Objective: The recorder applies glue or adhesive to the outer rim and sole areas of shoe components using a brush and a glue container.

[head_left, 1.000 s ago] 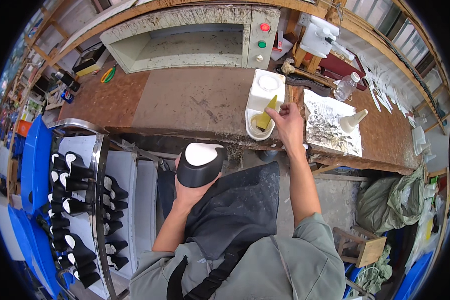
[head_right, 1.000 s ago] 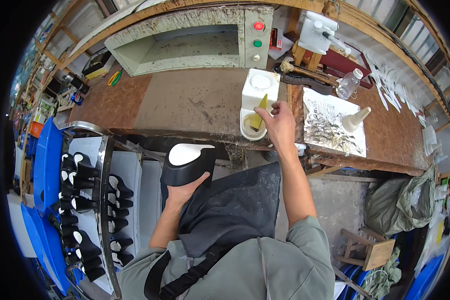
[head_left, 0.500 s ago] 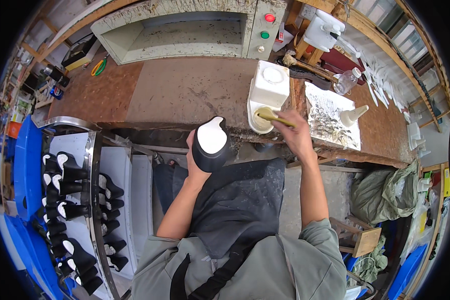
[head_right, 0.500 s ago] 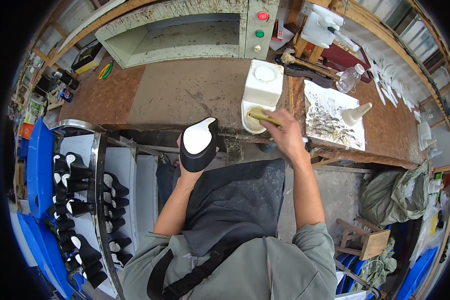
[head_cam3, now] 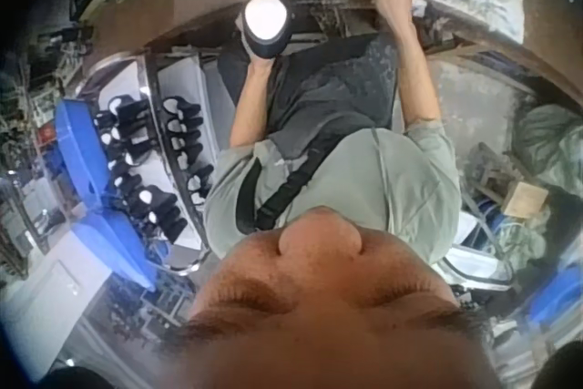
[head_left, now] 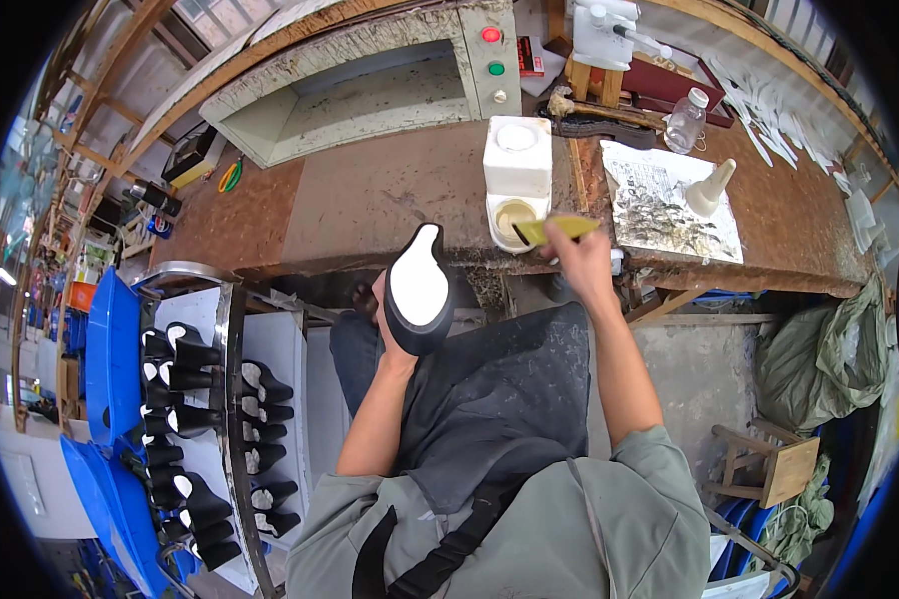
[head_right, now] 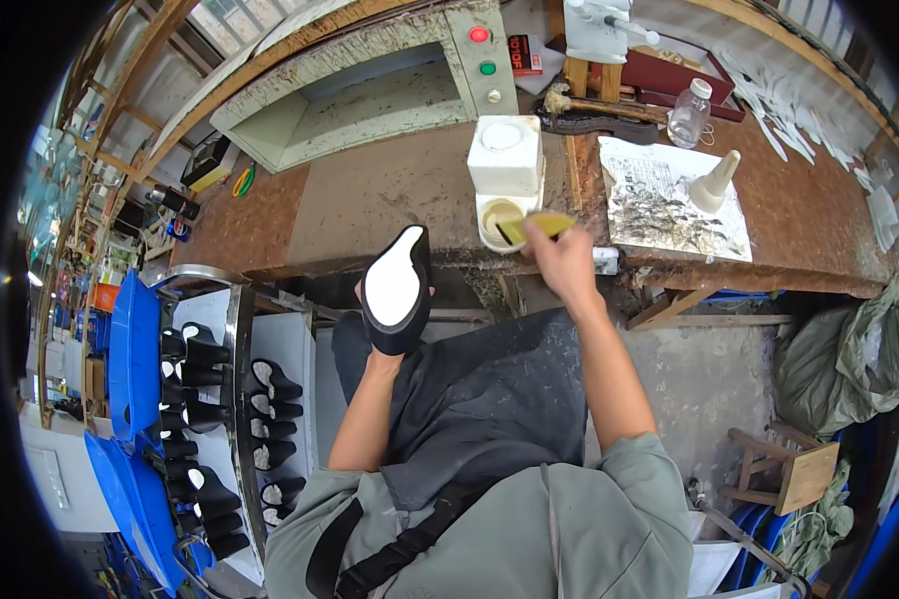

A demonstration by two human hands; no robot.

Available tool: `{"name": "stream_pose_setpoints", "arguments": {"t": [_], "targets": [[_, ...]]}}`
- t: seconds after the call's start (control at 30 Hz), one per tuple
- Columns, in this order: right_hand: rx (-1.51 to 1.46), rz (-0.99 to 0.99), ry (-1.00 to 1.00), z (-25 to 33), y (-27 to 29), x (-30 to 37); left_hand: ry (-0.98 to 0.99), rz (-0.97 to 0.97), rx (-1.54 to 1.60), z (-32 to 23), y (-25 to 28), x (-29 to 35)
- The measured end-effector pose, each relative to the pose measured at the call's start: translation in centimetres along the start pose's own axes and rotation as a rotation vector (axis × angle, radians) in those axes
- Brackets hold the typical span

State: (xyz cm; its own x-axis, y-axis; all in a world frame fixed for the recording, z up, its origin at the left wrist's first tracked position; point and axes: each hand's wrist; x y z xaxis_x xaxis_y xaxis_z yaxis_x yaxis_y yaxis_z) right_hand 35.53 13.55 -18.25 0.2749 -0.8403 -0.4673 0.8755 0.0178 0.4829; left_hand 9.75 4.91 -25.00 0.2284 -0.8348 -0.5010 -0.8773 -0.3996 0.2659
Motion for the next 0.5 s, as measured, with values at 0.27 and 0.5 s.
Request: {"name": "stream_pose_setpoints", "arguments": {"t": [0.27,0.5], "targets": [[-0.567,-0.197,-0.506,0.4,-0.1,0.2,0.004,0.002,-0.151,-0.3,0.3,-0.6],[0.215,0.161,-0.048,1.7,-0.8,-4.0,-0.086,0.023,0.249,2.8,0.0,-0.6]]}}
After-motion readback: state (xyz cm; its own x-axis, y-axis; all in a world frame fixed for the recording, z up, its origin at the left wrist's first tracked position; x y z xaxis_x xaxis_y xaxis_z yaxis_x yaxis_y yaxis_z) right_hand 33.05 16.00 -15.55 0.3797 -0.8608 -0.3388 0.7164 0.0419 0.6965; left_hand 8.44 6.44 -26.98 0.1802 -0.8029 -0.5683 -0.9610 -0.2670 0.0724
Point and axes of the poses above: each hand's wrist, its own x-axis away from the middle knuckle, its own y-axis out of the back of the hand, z = x × y, and after that the axes turned 8 degrees about y, right-handed
